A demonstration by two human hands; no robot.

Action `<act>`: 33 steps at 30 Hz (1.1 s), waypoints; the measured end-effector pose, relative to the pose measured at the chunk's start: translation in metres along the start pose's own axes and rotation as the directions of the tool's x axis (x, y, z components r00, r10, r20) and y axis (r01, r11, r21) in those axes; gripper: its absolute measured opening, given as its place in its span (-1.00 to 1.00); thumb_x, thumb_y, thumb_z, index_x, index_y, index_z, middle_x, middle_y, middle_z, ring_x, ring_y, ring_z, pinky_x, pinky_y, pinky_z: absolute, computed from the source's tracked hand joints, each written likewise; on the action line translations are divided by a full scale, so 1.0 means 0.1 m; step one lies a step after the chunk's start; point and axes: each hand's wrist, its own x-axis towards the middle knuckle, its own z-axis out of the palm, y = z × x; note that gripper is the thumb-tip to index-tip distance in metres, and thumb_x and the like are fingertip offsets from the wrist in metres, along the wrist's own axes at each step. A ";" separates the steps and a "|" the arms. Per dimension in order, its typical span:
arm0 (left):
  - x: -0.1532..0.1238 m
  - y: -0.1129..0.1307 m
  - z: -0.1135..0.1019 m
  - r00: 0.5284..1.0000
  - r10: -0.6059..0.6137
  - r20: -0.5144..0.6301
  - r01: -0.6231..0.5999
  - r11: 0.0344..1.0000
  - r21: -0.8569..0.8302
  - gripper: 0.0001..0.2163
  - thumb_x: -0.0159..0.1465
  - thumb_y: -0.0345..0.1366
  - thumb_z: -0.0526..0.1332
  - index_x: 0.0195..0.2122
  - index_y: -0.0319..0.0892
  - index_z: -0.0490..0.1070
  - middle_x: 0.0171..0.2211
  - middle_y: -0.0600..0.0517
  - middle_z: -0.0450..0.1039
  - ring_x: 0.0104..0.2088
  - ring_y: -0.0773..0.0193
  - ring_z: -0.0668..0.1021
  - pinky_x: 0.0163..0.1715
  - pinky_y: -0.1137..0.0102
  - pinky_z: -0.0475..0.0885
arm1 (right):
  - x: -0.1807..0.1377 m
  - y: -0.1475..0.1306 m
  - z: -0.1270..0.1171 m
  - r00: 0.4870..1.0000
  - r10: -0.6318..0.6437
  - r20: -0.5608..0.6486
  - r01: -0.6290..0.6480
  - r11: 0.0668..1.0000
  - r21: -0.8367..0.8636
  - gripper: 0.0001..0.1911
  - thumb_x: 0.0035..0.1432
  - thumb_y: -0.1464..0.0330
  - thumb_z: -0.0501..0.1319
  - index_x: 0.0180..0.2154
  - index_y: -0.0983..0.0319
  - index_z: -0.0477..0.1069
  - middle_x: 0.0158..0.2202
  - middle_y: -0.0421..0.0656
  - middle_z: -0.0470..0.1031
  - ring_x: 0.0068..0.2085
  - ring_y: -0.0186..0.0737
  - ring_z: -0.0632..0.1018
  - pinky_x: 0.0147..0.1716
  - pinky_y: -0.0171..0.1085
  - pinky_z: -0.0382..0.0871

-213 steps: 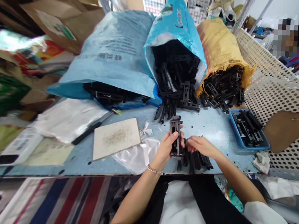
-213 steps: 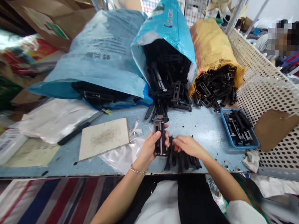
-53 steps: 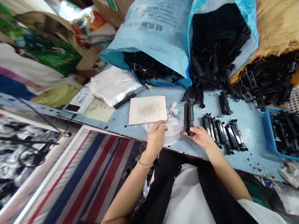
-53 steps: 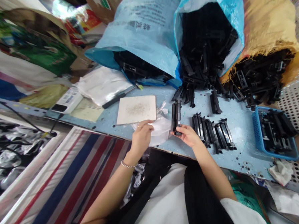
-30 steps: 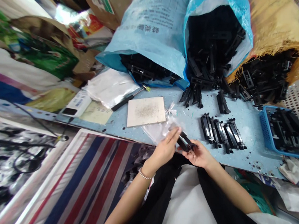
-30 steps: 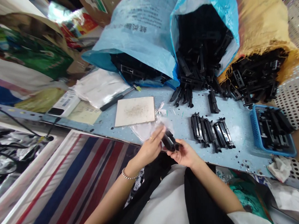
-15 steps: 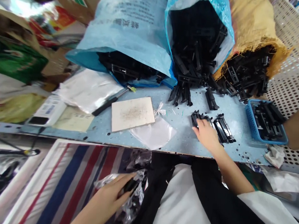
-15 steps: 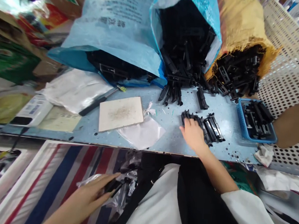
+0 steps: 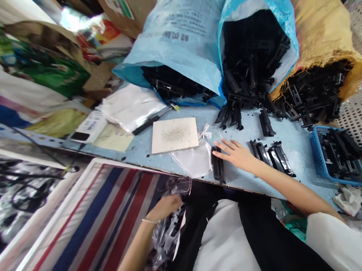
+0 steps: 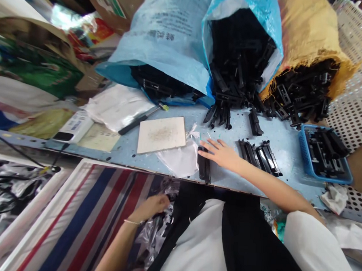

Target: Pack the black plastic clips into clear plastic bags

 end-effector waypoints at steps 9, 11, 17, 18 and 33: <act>0.77 0.77 0.48 0.868 0.497 0.018 -0.440 0.751 0.493 -0.85 0.30 -0.41 0.17 -0.19 -0.14 0.52 -0.14 -0.17 0.51 -0.16 0.05 0.53 -0.10 0.16 0.46 | -0.11 0.01 -0.14 0.964 0.139 0.228 -0.123 0.989 -0.081 -0.73 0.19 0.42 0.28 -0.05 0.33 0.45 -0.06 0.10 0.50 0.03 0.07 0.46 -0.05 -0.09 0.34; 0.86 0.76 0.46 0.883 0.469 -0.031 -0.422 0.820 0.387 -0.85 0.32 -0.40 0.15 -0.33 -0.15 0.50 -0.27 -0.09 0.50 -0.25 0.15 0.52 -0.17 0.26 0.46 | -0.34 0.06 -0.17 0.923 0.254 0.288 -0.256 0.966 -0.030 -0.70 0.13 0.35 0.33 -0.10 0.33 0.46 -0.09 0.10 0.50 -0.03 0.07 0.50 -0.13 -0.13 0.37; 0.99 0.70 0.27 0.996 0.093 0.007 -0.090 0.979 -0.186 -0.73 0.32 -0.11 0.16 -0.44 -0.16 0.42 -0.55 0.10 0.35 -0.51 0.31 0.41 -0.46 0.43 0.34 | -0.68 -0.02 -0.07 0.708 0.614 0.349 -0.641 0.351 0.683 -0.65 0.11 0.13 0.31 -0.16 0.21 0.42 -0.29 -0.09 0.57 -0.29 -0.10 0.59 -0.32 -0.23 0.39; 0.98 0.72 0.29 0.995 0.093 0.032 -0.085 0.977 -0.194 -0.71 0.34 -0.10 0.12 -0.42 -0.16 0.43 -0.54 0.09 0.37 -0.50 0.30 0.42 -0.45 0.42 0.35 | -0.66 -0.07 -0.05 0.697 0.611 0.375 -0.565 0.146 0.812 -0.64 0.10 0.10 0.31 -0.17 0.21 0.41 -0.30 -0.11 0.58 -0.31 -0.12 0.59 -0.34 -0.24 0.40; 1.08 0.85 0.23 0.997 0.021 0.077 -0.006 0.980 -0.197 -0.72 0.12 -0.05 0.31 -0.51 -0.16 0.40 -0.59 0.13 0.37 -0.54 0.34 0.37 -0.49 0.44 0.25 | -0.31 -0.50 0.09 0.777 0.499 0.385 -0.082 -0.526 0.847 -0.64 0.05 0.11 0.38 -0.32 0.28 0.47 -0.33 -0.09 0.60 -0.39 -0.25 0.58 -0.39 -0.29 0.44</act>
